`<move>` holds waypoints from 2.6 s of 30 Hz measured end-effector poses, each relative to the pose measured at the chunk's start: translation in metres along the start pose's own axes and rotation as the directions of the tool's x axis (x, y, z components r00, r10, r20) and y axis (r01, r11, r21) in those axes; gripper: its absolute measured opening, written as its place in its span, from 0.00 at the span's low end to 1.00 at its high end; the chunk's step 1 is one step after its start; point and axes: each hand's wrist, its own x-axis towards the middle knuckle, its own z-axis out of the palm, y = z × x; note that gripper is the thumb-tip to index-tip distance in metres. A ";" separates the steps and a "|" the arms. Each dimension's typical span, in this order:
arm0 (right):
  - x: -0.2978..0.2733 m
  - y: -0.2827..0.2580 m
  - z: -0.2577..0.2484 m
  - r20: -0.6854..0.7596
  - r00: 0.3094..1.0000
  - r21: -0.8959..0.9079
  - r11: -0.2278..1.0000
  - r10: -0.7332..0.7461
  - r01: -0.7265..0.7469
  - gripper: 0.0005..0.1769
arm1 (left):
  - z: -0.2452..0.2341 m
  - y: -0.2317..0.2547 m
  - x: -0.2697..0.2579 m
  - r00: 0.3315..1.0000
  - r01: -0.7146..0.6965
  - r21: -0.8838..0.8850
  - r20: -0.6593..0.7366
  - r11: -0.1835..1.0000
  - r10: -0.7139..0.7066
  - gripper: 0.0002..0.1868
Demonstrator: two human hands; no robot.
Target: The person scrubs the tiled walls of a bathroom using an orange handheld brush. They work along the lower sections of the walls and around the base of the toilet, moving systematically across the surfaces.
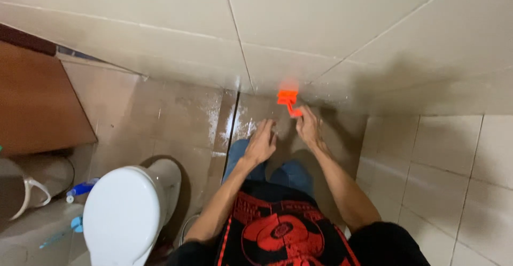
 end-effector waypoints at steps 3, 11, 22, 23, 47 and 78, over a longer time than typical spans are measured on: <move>0.005 -0.027 -0.024 0.004 1.000 0.095 0.995 -0.017 0.017 0.14 | -0.003 0.008 -0.003 0.999 0.053 -0.036 0.011 0.998 -0.053 0.26; -0.004 -0.119 -0.072 -0.103 0.979 0.251 0.947 -0.177 0.198 0.15 | -0.023 0.019 -0.021 0.996 0.030 -0.120 -0.079 0.992 -0.040 0.27; 0.027 -0.057 0.025 0.045 0.981 0.099 0.978 -0.191 0.186 0.16 | -0.028 -0.025 -0.010 0.982 0.044 -0.083 -0.180 0.996 -0.058 0.24; 0.028 -0.059 0.021 0.036 0.979 0.102 0.975 -0.202 0.197 0.15 | -0.030 -0.024 -0.011 0.980 0.085 -0.107 -0.169 0.991 -0.103 0.23; 0.052 -0.082 0.062 -0.014 0.999 0.041 0.998 -0.042 0.042 0.12 | -0.084 -0.042 0.008 0.981 0.096 -0.123 -0.155 0.988 -0.115 0.25; 0.016 -0.058 -0.015 0.061 0.998 -0.096 0.995 -0.003 0.009 0.11 | -0.086 0.002 -0.055 0.973 0.227 -0.182 -0.002 0.957 -0.231 0.19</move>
